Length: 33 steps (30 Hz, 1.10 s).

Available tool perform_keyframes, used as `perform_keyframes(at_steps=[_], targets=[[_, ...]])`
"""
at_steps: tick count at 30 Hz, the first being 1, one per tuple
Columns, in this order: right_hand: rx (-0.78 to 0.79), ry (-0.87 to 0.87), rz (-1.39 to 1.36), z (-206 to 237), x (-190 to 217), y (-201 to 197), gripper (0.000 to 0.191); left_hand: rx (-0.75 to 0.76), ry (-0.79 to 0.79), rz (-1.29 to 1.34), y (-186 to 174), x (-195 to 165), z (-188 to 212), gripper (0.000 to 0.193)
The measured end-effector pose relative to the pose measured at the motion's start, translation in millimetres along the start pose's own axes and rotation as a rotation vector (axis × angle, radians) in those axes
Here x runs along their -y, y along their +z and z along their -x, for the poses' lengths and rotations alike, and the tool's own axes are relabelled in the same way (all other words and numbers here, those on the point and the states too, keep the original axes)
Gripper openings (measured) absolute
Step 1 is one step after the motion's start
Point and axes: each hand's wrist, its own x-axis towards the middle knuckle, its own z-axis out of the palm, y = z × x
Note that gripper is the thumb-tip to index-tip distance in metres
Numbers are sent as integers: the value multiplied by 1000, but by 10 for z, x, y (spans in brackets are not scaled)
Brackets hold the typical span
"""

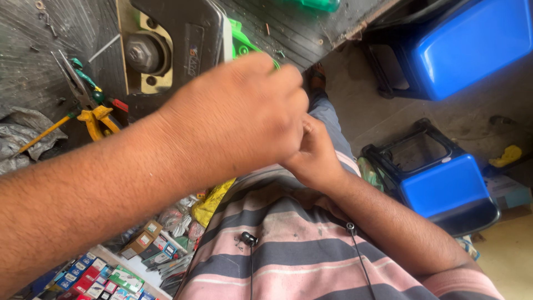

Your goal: The person repairs a green circular saw at a cluttered workbench. They handle small screws and components by hand, use pliers to work on a part, drive screws with a screwdriver, and reposition the saw body while fitting its parts back together.

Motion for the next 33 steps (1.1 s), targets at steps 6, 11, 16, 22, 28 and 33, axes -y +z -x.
perform_keyframes(at_steps=[6, 11, 16, 22, 28, 33], targets=[[72, 117, -286, -25, 1, -156, 26, 5, 35, -35, -101, -39, 36, 7], [78, 69, -260, -127, 130, -85, 31, 16, -63, 38, -110, 11, 86, 7], [112, -114, 208, -122, 293, -118, 32, 47, -176, 173, -104, 50, 3, 6], [-8, -314, 429, -57, 190, -49, 15, 412, -175, 280, -92, 129, -175, 7], [17, -85, 307, 23, 98, -68, 12, 323, -238, 312, -117, 94, -241, 12], [42, -10, 340, -19, 182, -105, 14, 195, -282, 270, -74, 12, -195, 6]])
